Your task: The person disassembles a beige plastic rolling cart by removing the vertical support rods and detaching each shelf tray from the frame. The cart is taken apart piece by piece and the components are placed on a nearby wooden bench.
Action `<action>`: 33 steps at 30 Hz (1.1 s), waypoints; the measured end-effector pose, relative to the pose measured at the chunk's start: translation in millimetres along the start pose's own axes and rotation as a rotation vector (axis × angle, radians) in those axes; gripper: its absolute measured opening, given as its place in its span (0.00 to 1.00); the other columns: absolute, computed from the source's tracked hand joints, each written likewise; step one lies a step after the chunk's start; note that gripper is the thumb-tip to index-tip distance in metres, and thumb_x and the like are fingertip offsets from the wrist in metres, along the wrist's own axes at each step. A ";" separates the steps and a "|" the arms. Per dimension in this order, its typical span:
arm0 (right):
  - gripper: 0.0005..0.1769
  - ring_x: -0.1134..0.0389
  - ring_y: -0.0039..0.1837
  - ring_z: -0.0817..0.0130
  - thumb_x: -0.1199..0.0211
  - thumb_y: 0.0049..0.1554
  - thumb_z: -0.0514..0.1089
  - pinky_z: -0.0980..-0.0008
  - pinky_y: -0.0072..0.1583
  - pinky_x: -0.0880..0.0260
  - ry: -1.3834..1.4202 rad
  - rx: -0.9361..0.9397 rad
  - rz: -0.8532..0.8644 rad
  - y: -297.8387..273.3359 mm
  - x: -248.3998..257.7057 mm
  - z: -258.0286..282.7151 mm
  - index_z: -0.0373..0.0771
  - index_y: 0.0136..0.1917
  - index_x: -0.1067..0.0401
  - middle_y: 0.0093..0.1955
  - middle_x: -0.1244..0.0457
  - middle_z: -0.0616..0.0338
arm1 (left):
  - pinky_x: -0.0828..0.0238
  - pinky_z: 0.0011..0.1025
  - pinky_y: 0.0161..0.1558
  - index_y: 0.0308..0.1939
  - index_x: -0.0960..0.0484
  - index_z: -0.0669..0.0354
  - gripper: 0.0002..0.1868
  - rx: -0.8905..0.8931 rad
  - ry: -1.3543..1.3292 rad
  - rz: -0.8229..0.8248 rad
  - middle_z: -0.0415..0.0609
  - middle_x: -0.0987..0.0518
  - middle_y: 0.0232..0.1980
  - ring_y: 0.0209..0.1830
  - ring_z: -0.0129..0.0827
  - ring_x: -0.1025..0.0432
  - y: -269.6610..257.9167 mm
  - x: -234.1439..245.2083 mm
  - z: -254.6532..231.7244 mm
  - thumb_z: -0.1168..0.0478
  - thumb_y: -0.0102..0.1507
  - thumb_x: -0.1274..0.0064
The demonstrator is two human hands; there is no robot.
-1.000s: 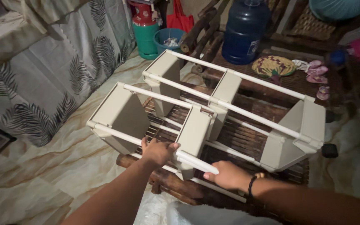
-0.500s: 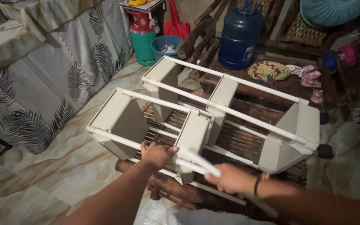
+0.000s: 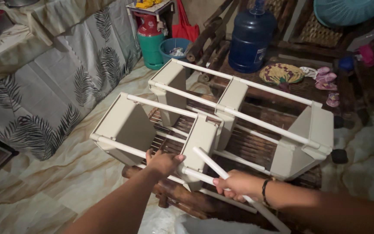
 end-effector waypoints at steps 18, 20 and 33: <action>0.27 0.29 0.45 0.48 0.45 0.63 0.66 0.52 0.46 0.29 -0.522 0.199 -0.414 -61.8 -10.4 31.4 0.39 0.49 0.26 0.38 0.32 0.48 | 0.78 0.57 0.77 0.62 0.19 0.35 0.33 0.003 0.040 0.041 0.38 0.20 0.63 0.78 0.35 0.45 2.6 -12.6 -8.1 0.32 0.67 0.74; 0.35 0.29 0.40 0.53 0.48 0.67 0.68 0.58 0.43 0.29 -0.080 0.015 -0.104 -39.0 -7.6 26.5 0.30 0.51 0.27 0.36 0.34 0.49 | 0.79 0.60 0.74 0.63 0.21 0.32 0.32 -0.036 0.014 -0.009 0.42 0.25 0.67 0.77 0.39 0.47 3.0 -12.6 -13.3 0.31 0.67 0.73; 0.23 0.47 0.26 0.75 0.42 0.67 0.59 0.74 0.28 0.47 0.206 -0.057 0.315 16.6 -30.3 5.3 0.35 0.51 0.29 0.28 0.42 0.64 | 0.77 0.57 0.76 0.60 0.17 0.33 0.33 -0.011 0.024 0.071 0.39 0.18 0.58 0.75 0.41 0.44 -11.2 -17.1 -3.5 0.30 0.68 0.74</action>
Point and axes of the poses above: each hand's wrist, its own y-axis towards the middle knuckle, its own x-axis out of the back of the hand, z = x × y, the point moved 7 cm from there along y, towards the middle knuckle
